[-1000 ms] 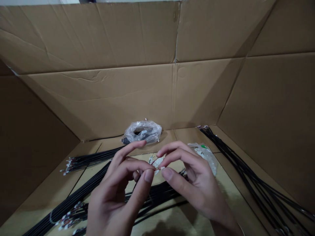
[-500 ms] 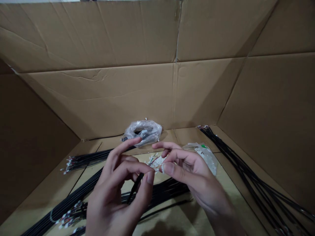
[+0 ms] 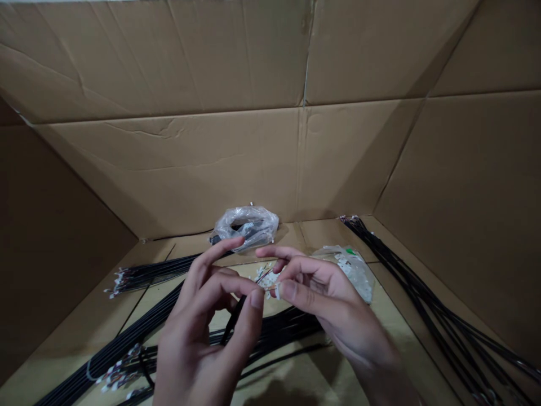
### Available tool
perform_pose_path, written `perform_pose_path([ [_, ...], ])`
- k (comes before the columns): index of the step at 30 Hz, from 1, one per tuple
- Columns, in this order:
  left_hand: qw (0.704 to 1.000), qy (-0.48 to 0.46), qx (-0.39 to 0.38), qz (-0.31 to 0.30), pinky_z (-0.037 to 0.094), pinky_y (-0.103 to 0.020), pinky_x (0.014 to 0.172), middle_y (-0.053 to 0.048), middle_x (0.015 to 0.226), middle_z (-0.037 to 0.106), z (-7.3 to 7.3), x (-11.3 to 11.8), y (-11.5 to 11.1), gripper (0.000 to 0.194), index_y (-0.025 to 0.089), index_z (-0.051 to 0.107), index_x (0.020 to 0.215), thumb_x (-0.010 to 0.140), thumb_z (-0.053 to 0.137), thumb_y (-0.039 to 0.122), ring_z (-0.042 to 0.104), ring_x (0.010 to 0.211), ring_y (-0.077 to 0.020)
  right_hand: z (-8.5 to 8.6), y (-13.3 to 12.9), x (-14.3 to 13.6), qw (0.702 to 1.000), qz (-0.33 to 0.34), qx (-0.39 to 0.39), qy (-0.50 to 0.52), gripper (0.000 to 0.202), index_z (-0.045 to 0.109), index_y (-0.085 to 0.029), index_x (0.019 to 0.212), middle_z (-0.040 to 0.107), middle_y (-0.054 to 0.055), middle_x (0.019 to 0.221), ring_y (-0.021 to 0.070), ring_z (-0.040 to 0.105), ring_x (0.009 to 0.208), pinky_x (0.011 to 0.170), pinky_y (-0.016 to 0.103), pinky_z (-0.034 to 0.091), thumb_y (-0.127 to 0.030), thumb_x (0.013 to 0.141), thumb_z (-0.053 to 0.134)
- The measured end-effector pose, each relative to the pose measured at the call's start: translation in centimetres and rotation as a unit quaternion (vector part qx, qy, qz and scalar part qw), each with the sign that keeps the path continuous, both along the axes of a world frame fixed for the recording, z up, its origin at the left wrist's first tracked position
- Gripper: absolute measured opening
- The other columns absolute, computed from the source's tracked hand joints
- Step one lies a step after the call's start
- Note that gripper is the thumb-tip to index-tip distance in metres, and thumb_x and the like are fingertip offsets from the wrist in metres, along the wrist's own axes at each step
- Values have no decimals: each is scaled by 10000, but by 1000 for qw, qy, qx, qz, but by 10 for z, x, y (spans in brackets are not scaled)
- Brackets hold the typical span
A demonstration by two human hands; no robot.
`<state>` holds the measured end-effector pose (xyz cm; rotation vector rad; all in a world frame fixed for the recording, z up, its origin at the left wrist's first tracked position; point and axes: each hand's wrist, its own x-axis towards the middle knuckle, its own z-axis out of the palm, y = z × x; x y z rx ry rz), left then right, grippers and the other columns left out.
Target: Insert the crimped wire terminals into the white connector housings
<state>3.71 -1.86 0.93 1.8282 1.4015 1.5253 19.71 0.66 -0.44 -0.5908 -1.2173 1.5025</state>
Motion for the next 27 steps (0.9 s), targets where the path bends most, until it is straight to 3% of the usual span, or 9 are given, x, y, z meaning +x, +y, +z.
perform_pose_path([
  [27, 999, -32, -2, 19, 417, -361, 1109, 32, 1302, 673, -1, 4, -1, 229, 270, 643, 728, 949, 605, 314, 543, 1341, -239, -3, 3, -6, 1000, -11, 7, 14, 80, 772, -256, 814, 727, 33, 1311, 254, 603, 1323, 1140, 464, 433, -305, 861, 815],
])
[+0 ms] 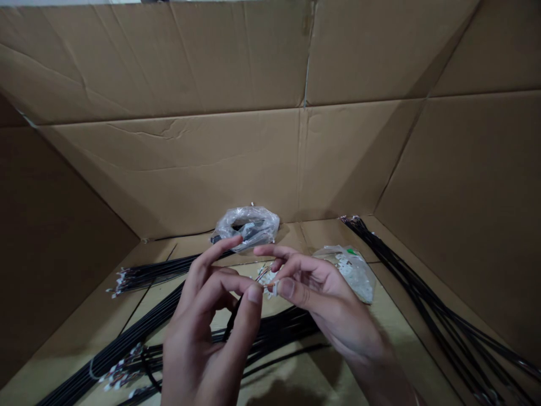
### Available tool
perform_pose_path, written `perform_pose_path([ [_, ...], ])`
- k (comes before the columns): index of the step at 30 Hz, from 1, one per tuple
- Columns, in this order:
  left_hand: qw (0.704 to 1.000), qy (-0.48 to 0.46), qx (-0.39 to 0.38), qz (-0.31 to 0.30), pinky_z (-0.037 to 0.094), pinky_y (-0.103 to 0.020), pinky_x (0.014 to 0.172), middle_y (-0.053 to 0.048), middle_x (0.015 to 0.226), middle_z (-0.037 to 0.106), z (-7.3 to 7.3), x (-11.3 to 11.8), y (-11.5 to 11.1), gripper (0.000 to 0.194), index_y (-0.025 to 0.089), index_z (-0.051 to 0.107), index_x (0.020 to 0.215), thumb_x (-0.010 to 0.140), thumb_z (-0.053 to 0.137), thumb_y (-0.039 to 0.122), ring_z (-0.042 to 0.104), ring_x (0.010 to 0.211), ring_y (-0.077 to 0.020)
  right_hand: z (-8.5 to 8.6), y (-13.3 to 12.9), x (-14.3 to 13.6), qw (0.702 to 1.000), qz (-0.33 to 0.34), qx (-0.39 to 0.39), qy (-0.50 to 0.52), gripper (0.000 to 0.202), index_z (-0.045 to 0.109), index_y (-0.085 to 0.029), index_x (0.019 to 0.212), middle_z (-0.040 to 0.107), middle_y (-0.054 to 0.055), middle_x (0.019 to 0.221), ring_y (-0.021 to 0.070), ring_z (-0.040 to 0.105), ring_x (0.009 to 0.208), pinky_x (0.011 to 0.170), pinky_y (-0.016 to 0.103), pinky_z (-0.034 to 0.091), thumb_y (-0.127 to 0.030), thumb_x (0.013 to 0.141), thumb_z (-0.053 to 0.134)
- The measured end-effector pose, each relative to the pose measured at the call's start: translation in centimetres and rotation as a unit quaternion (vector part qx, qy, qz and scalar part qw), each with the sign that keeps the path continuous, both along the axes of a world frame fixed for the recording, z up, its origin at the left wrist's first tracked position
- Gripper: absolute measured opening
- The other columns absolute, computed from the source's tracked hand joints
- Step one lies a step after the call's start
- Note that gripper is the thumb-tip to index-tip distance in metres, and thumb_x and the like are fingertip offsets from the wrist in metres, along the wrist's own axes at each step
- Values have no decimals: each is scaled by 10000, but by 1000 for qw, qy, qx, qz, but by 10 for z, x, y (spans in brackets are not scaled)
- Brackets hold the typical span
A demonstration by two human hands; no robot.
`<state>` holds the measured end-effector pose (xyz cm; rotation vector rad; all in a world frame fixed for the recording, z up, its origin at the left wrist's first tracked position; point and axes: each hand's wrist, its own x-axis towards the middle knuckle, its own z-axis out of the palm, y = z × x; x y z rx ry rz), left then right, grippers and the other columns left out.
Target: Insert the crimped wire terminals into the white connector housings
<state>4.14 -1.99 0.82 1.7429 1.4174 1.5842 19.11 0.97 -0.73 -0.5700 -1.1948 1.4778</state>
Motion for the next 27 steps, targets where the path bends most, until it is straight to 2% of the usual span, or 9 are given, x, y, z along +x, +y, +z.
perform_pose_path([
  [4, 1000, -10, -6, 8, 437, -356, 1059, 29, 1296, 665, 0, 1, -1, 240, 272, 646, 723, 953, 603, 325, 541, 1339, -242, 0, -1, 0, 1000, -9, 13, -9, 71, 775, -259, 821, 726, 17, 1316, 235, 595, 1338, 1162, 447, 402, -278, 886, 794],
  [11, 1000, -15, -12, 8, 387, -397, 1116, 28, 1281, 665, 2, 3, -1, 229, 266, 640, 720, 940, 620, 326, 540, 1342, -258, 0, -1, -1, 996, -53, 43, -51, 94, 766, -268, 817, 703, 6, 1352, 228, 579, 1350, 1196, 463, 332, -282, 910, 773],
  [21, 1000, -2, -4, 5, 388, -353, 1118, 35, 1293, 655, -1, -1, -2, 224, 286, 643, 742, 957, 603, 336, 525, 1357, -238, 0, -5, -4, 980, -138, 84, -119, 144, 745, -270, 770, 704, -5, 1348, 219, 594, 1212, 1094, 427, 405, -326, 899, 775],
  [22, 1000, -9, -24, 3, 384, -361, 1126, 34, 1293, 656, -1, -1, -2, 216, 287, 648, 753, 960, 601, 324, 525, 1357, -240, 0, -5, -4, 978, -143, 87, -124, 147, 740, -270, 769, 703, -7, 1349, 218, 589, 1208, 1089, 427, 406, -328, 902, 771],
  [27, 1000, 2, -11, 2, 388, -350, 1114, 45, 1291, 657, -1, -1, -3, 215, 300, 653, 763, 968, 596, 330, 513, 1362, -230, 0, -6, -3, 977, -142, 89, -134, 159, 725, -265, 767, 703, -13, 1348, 213, 587, 1188, 1082, 423, 405, -328, 910, 758],
])
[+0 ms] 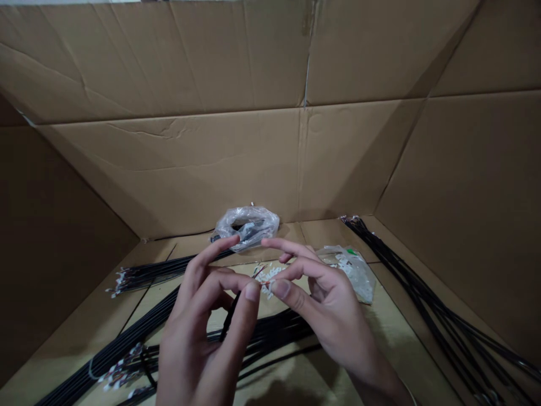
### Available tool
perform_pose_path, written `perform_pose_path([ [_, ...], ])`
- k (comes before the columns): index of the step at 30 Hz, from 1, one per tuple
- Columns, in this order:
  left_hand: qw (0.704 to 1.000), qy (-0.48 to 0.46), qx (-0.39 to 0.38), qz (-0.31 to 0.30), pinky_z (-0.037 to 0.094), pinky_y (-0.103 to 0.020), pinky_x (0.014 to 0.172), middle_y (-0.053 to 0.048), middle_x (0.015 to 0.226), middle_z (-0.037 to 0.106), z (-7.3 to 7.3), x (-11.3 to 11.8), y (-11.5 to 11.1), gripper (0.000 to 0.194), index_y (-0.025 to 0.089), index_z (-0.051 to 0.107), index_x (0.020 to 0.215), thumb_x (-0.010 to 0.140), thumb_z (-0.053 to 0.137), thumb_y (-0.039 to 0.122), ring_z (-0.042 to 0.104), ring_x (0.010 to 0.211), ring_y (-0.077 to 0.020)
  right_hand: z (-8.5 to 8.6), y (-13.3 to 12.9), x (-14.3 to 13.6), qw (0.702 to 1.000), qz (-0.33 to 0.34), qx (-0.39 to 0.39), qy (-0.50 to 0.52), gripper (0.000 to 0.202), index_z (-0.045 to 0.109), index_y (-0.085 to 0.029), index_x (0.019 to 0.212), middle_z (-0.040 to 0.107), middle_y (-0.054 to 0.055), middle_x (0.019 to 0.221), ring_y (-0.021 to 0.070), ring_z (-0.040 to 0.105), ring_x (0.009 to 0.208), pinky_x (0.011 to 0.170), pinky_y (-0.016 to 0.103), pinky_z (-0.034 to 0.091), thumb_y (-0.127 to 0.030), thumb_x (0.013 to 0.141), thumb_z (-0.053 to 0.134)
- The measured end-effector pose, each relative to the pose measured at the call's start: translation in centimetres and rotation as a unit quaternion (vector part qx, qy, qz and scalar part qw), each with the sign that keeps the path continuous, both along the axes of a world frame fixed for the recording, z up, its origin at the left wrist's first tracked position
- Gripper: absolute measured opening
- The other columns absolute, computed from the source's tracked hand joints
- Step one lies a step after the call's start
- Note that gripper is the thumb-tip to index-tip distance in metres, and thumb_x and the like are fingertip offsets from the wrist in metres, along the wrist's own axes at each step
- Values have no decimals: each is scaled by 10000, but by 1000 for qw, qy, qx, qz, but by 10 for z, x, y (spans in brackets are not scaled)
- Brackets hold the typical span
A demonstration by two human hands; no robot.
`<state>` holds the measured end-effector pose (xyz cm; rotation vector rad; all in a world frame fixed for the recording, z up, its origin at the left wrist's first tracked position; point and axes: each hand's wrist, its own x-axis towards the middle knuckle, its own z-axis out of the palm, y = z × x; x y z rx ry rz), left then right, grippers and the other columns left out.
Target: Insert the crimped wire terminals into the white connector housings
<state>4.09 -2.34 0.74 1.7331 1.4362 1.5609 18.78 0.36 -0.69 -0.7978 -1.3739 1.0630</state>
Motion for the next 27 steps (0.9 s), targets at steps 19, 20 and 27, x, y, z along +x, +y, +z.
perform_pose_path([
  [19, 998, 53, 36, 0, 417, -310, 1093, 58, 1271, 678, 0, -3, 3, 188, 311, 673, 812, 975, 590, 272, 530, 1349, -190, 2, 1, 1, 998, 40, -24, 36, 153, 732, -251, 785, 714, 6, 1336, 223, 588, 1329, 1165, 424, 355, -324, 916, 760],
  [20, 998, 50, 36, 2, 417, -316, 1092, 60, 1280, 674, 0, -3, 3, 187, 314, 674, 814, 975, 590, 269, 536, 1343, -191, 2, 1, 0, 998, 41, -23, 37, 148, 734, -253, 787, 714, 6, 1334, 225, 588, 1328, 1163, 425, 356, -324, 914, 761],
  [27, 997, 63, 52, -2, 440, -288, 1032, 47, 1198, 684, 1, -3, 3, 170, 329, 696, 835, 957, 611, 247, 512, 1369, -179, 1, 0, 0, 998, 43, -30, 45, 123, 750, -265, 809, 715, 1, 1332, 224, 586, 1330, 1166, 430, 360, -330, 912, 765],
])
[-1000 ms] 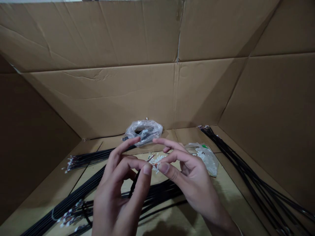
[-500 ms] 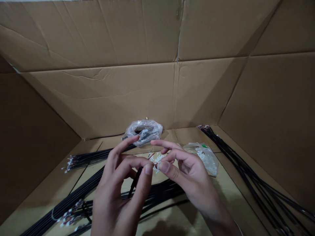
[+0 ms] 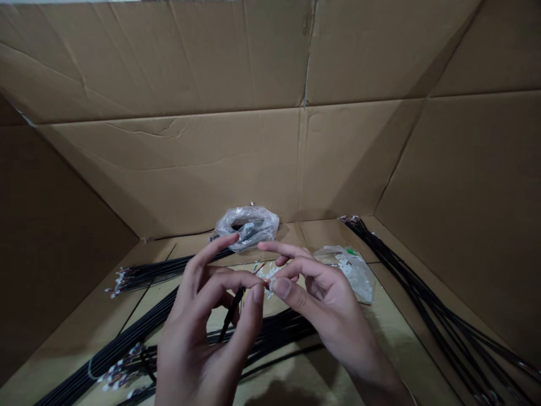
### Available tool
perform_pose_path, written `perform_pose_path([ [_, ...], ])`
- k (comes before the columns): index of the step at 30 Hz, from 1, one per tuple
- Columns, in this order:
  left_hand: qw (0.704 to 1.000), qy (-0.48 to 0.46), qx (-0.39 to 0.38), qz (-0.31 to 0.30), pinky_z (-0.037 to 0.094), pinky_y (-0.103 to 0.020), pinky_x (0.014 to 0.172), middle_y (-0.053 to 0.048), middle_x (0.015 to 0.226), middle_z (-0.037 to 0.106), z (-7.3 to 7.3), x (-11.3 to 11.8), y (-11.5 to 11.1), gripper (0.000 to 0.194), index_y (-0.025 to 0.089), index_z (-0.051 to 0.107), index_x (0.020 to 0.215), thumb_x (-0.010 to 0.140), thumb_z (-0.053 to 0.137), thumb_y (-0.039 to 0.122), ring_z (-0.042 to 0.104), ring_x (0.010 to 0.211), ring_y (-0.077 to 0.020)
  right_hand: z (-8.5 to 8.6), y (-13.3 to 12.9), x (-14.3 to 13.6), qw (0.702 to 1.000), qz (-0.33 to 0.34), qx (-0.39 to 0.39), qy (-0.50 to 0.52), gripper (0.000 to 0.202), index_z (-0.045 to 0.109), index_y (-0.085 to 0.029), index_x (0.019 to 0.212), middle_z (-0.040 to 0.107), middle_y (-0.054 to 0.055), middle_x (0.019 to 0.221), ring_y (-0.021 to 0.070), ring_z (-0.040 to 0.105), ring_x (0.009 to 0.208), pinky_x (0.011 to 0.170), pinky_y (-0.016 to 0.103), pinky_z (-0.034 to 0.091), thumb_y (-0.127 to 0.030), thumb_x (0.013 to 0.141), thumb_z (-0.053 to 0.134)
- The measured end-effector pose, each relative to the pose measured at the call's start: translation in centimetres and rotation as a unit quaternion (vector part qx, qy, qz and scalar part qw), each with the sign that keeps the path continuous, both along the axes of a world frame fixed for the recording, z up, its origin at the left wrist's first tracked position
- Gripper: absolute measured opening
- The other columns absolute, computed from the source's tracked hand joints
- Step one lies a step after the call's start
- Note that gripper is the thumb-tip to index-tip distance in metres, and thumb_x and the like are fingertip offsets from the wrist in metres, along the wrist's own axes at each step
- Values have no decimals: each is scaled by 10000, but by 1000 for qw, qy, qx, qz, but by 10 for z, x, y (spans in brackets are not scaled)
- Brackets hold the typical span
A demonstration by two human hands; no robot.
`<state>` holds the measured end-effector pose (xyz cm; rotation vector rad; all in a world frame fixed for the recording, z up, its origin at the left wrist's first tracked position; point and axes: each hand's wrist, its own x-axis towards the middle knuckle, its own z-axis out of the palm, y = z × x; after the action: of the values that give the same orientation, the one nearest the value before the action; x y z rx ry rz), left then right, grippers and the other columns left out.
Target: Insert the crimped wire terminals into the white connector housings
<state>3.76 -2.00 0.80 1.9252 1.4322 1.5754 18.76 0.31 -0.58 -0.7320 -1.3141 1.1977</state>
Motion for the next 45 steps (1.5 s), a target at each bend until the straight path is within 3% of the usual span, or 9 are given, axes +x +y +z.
perform_pose_path([
  [11, 1000, 1, 20, 14, 456, -270, 958, 43, 1129, 705, 0, 0, 1, 169, 318, 681, 814, 945, 622, 229, 520, 1358, -169, -4, 1, 1, 1000, 2, 13, -1, 42, 778, -298, 867, 709, -14, 1340, 219, 579, 1343, 1183, 442, 346, -286, 907, 769],
  [18, 999, 10, 19, 23, 470, -266, 950, 59, 1253, 676, 0, 1, 0, 161, 321, 680, 818, 949, 618, 251, 537, 1337, -161, -4, 4, -3, 1000, 3, -5, 26, 53, 775, -310, 844, 735, -40, 1296, 194, 605, 1315, 1178, 408, 360, -281, 884, 794],
  [31, 999, -12, 7, 37, 446, -294, 1011, 51, 1224, 684, 0, 4, -2, 164, 313, 679, 793, 938, 628, 254, 534, 1352, -179, -5, 4, -2, 999, 18, -11, 37, 60, 775, -293, 847, 746, -23, 1282, 187, 591, 1333, 1184, 388, 353, -249, 884, 792],
  [37, 999, 1, -9, 31, 491, -325, 964, 27, 1272, 667, 2, 1, -3, 147, 309, 690, 806, 938, 630, 286, 543, 1346, -219, -3, 3, -1, 999, 23, -14, 38, 44, 772, -284, 853, 743, -7, 1288, 200, 591, 1336, 1189, 408, 351, -263, 886, 791],
  [41, 1000, -10, -8, 28, 467, -338, 1005, 30, 1275, 664, 2, 3, -2, 161, 314, 686, 801, 946, 621, 285, 529, 1358, -219, -2, 2, -1, 999, 23, -19, 38, 50, 767, -283, 849, 740, -4, 1296, 207, 590, 1339, 1192, 425, 347, -263, 890, 786],
  [45, 999, -9, -10, 29, 476, -309, 952, 42, 1279, 657, 2, 3, -3, 162, 317, 687, 801, 946, 627, 277, 543, 1341, -202, -2, 3, -1, 999, 25, -14, 35, 48, 764, -281, 852, 738, -1, 1298, 211, 593, 1336, 1192, 431, 349, -263, 892, 783],
])
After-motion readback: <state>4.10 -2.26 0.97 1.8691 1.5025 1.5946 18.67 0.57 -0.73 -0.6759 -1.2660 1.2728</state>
